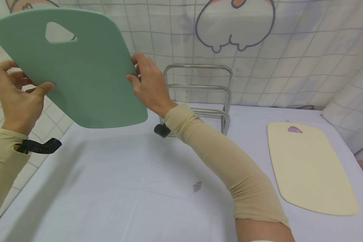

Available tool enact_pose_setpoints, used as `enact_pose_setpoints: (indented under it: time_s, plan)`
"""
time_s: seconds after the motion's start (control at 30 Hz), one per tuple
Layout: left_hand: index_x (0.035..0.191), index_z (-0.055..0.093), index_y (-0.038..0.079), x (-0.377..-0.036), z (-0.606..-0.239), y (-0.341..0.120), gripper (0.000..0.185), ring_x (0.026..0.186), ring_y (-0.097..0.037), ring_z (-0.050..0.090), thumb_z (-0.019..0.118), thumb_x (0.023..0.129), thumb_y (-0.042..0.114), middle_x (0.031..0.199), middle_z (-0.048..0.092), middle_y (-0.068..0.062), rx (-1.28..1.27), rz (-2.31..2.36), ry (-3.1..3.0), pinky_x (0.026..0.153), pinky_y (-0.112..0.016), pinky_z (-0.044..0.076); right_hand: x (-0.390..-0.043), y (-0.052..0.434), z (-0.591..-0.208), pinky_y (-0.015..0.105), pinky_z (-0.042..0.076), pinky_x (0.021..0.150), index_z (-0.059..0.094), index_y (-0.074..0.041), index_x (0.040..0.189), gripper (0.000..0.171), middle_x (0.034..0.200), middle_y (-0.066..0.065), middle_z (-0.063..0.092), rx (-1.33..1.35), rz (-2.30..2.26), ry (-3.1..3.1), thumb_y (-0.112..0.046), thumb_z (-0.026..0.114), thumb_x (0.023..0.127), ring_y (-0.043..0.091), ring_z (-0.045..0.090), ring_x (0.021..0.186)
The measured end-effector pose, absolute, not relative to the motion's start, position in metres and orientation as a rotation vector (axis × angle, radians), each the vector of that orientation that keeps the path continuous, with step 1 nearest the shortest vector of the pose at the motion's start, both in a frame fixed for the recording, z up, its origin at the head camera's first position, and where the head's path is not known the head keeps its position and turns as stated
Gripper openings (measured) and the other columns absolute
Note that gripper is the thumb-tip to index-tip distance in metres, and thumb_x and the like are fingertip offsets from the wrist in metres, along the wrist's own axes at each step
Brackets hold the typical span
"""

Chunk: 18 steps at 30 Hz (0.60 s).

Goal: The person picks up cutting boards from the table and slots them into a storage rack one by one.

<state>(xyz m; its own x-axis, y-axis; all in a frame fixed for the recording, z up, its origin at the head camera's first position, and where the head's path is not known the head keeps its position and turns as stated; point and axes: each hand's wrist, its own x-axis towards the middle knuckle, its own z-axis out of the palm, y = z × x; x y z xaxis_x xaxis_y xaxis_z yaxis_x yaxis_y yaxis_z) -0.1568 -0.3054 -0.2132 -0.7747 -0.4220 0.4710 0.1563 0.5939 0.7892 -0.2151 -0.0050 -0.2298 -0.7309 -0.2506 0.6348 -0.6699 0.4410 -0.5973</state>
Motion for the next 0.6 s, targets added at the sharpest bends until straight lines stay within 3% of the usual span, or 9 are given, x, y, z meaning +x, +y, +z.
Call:
enact_pose_setpoints:
  time_s: [0.6]
  plan:
    - [0.140, 0.043, 0.036, -0.1591, -0.2058, -0.3029, 0.062, 0.101, 0.001, 0.055, 0.074, 0.093, 0.009, 0.107, 0.049, 0.022, 0.199, -1.154, -2.184, 0.087, -0.017, 0.047, -0.2179, -0.0032, -0.2227, 0.033, 0.055, 0.082, 0.055, -0.005, 0.120, 0.026, 0.097, 0.010, 0.059, 0.779, 1.215, -2.233, -0.012, 0.069, 0.098, 0.021, 0.062, 0.086]
